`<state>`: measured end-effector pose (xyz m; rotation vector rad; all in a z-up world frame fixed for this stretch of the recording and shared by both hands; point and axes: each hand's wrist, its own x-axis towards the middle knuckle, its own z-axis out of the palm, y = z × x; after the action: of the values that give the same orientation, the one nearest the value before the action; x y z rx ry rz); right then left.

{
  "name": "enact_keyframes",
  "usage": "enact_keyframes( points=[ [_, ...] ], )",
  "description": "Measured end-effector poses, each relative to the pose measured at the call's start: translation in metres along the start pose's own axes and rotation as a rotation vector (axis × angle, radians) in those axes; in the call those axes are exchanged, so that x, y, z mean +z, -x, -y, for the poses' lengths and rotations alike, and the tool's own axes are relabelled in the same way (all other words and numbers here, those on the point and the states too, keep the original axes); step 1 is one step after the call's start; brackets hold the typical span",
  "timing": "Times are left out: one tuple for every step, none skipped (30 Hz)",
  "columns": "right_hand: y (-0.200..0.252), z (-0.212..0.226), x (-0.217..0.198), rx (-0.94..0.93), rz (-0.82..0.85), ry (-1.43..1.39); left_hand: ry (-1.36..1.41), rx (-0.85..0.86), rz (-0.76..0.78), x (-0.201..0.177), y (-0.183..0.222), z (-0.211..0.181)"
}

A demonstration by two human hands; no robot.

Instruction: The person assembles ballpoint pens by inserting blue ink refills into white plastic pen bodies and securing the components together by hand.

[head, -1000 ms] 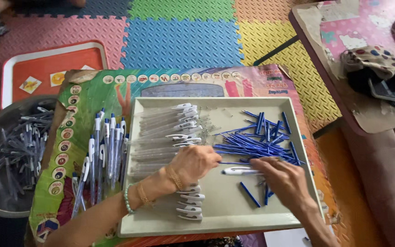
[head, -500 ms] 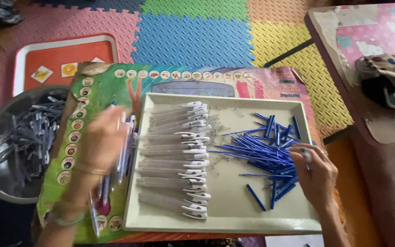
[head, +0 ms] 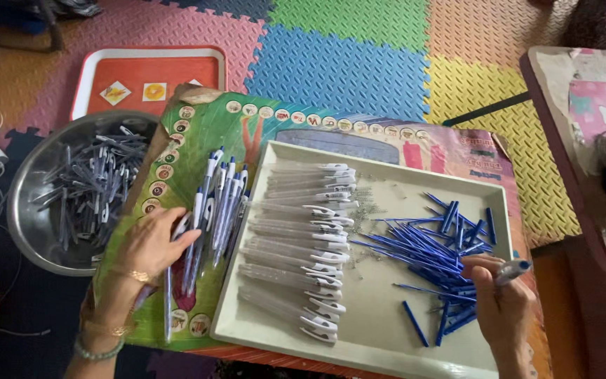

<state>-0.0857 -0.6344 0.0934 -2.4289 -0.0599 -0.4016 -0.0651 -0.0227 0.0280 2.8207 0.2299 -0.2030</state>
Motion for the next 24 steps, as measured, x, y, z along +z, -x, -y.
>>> enact_keyframes(
  points=[
    [0.001,-0.002,0.002,0.000,-0.003,0.002,0.001,0.003,-0.001,0.001,0.001,-0.004],
    [0.002,-0.005,0.005,-0.051,-0.016,-0.068,-0.027,-0.010,-0.052,0.001,0.002,-0.009],
    [0.005,-0.008,0.007,-0.099,-0.032,-0.138,-0.058,-0.019,-0.101,0.001,0.002,-0.013],
    [0.005,-0.010,0.008,-0.096,-0.037,-0.136,-0.058,-0.014,-0.102,-0.005,0.004,-0.024],
    [0.006,-0.012,0.009,-0.070,-0.035,-0.145,-0.116,-0.048,-0.074,-0.010,0.008,-0.036],
    [0.008,-0.015,0.010,-0.043,-0.032,-0.154,-0.175,-0.081,-0.047,-0.016,0.012,-0.047],
    [0.009,-0.013,0.010,-0.041,-0.035,-0.153,-0.175,-0.079,-0.047,-0.010,0.010,-0.045],
    [0.011,-0.012,0.011,0.015,-0.023,-0.168,-0.177,-0.070,-0.078,-0.005,0.009,-0.043],
    [0.009,-0.010,0.012,0.065,-0.010,-0.186,-0.178,-0.064,-0.113,-0.001,0.008,-0.042],
    [0.009,-0.008,0.011,0.061,-0.012,-0.188,-0.178,-0.065,-0.118,0.000,0.006,-0.039],
    [0.010,-0.006,0.010,0.106,-0.017,-0.195,-0.171,-0.064,-0.115,0.002,0.005,-0.036],
    [0.011,-0.004,0.010,0.150,-0.023,-0.203,-0.163,-0.064,-0.113,0.004,0.004,-0.033],
    [0.013,-0.010,0.011,0.148,-0.024,-0.204,-0.163,-0.064,-0.115,0.004,0.004,-0.032],
    [0.016,-0.017,0.013,0.219,-0.063,-0.202,-0.082,-0.033,-0.164,0.004,0.004,-0.032],
    [0.019,-0.023,0.014,0.291,-0.103,-0.198,-0.002,0.000,-0.213,0.004,0.004,-0.031],
    [0.015,-0.009,0.012,0.290,-0.106,-0.199,-0.002,0.002,-0.215,-0.003,0.007,-0.035],
    [0.012,0.005,0.011,0.268,-0.144,-0.356,0.107,0.178,-0.327,-0.010,0.011,-0.039],
    [0.010,0.020,0.009,0.245,-0.182,-0.513,0.217,0.354,-0.437,-0.017,0.015,-0.042],
    [0.007,0.020,0.012,0.244,-0.181,-0.515,0.215,0.352,-0.438,-0.029,0.020,-0.066],
    [0.006,0.021,0.014,0.174,-0.068,-0.692,0.409,0.381,-0.302,-0.040,0.024,-0.091],
    [0.005,0.020,0.014,0.106,0.045,-0.865,0.603,0.414,-0.159,-0.050,0.028,-0.117],
    [0.000,0.041,0.020,0.105,0.041,-0.864,0.603,0.418,-0.158,-0.058,0.028,-0.139],
    [-0.003,0.061,0.024,0.219,0.006,-0.864,0.852,0.300,0.106,-0.064,0.028,-0.163],
    [-0.007,0.081,0.029,0.332,-0.029,-0.862,1.087,0.166,0.378,-0.070,0.029,-0.187]
  ],
)
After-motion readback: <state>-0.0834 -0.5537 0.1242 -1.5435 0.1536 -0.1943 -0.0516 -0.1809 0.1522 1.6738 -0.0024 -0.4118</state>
